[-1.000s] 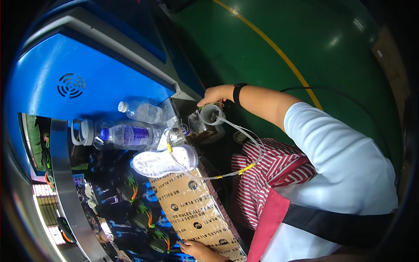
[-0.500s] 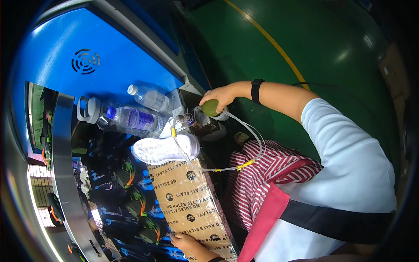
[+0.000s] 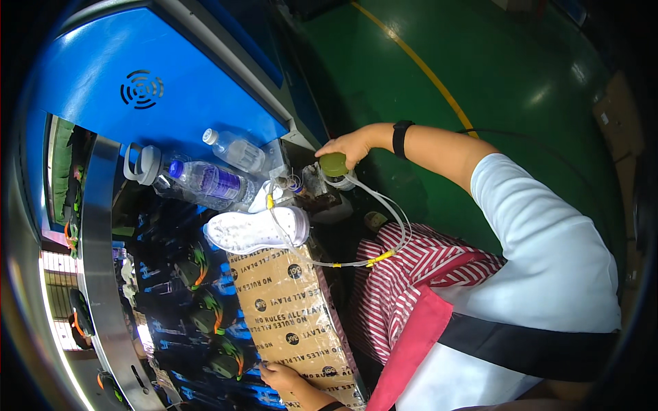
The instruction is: Inspecting shoes on a production line conveyor and handling a specific shoe on a station.
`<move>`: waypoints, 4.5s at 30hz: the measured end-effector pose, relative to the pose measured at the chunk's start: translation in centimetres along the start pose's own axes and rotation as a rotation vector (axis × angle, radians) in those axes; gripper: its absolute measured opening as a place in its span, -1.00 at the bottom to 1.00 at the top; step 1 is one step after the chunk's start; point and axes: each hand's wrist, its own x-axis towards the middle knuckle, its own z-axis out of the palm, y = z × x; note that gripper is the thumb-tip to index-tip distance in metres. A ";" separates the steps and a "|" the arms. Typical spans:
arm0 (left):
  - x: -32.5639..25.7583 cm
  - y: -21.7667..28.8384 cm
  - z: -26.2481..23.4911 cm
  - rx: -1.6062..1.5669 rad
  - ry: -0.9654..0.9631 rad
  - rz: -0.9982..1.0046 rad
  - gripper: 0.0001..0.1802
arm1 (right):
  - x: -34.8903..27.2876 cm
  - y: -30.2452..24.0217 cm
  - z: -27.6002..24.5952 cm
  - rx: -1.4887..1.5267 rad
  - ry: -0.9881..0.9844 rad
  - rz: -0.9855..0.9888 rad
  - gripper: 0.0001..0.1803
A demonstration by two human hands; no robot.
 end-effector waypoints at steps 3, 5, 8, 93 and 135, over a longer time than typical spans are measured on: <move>0.0 0.2 -0.4 -0.027 -0.026 0.003 -0.56 | 0.2 0.2 1.2 0.057 0.041 -0.027 -0.12; 0.2 -0.6 0.3 -0.033 -0.013 0.012 -0.56 | 0.0 -0.7 1.1 0.107 0.036 0.015 -0.15; 0.1 -0.8 0.3 -0.036 -0.006 0.017 -0.56 | 0.0 -0.9 1.4 0.004 0.075 0.004 -0.18; -22.8 3.6 9.9 -0.838 -0.887 -0.101 -0.63 | -8.9 -3.0 27.9 1.166 -0.553 0.550 -0.74; -23.5 2.1 12.7 -0.863 -0.865 -0.095 -0.62 | -8.8 -3.2 27.4 1.179 -0.506 0.589 -0.74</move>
